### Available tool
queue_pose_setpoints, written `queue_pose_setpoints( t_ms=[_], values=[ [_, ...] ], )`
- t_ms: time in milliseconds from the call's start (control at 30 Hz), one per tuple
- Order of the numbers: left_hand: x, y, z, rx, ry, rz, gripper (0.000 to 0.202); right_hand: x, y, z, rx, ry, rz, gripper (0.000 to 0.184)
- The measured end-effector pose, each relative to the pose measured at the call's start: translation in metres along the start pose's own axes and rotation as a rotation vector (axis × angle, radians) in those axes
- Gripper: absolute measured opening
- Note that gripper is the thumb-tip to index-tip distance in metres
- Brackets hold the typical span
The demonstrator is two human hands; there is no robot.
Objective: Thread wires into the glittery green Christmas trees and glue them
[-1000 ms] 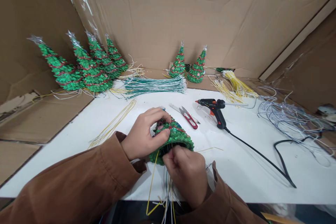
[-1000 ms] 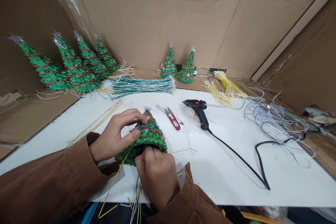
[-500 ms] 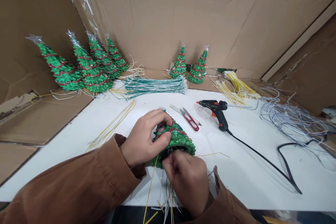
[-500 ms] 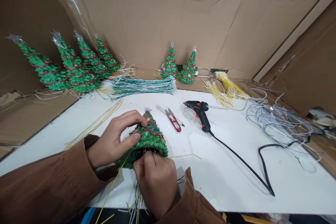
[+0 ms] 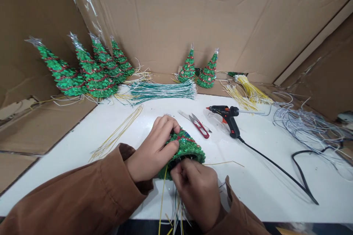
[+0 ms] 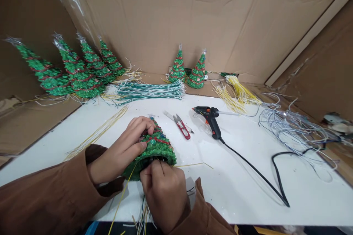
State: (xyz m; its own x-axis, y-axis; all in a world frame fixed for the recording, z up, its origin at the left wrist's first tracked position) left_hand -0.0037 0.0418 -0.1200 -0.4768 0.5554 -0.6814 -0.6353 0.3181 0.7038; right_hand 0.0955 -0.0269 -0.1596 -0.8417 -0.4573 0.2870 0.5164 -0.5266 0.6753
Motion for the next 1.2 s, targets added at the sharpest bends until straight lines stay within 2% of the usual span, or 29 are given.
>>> queue_pose_setpoints(
  t_ms=[500,1200],
  values=[
    [-0.0024,0.0,-0.0014,-0.022,-0.019,-0.074,0.013,0.0012,0.0008,0.0006,0.005,0.01,-0.023,0.033],
    [0.0002,-0.0012,-0.0015,-0.019,-0.021,-0.072,0.012,0.0008,0.0022,0.0006,0.021,-0.016,0.091,0.03]
  ],
)
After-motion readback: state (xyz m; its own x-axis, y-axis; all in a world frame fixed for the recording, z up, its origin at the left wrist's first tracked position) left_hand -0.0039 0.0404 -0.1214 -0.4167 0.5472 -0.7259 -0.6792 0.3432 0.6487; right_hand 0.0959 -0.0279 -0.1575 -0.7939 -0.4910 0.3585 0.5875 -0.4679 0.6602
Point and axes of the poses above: each hand's wrist, its own z-axis towards the middle knuckle, its own y-axis out of the back of the hand, x = y × z, the point moved 5 cm from there along z, towards the middle knuckle, and after that the axes turned 9 degrees about x, right-handed, at the moved point
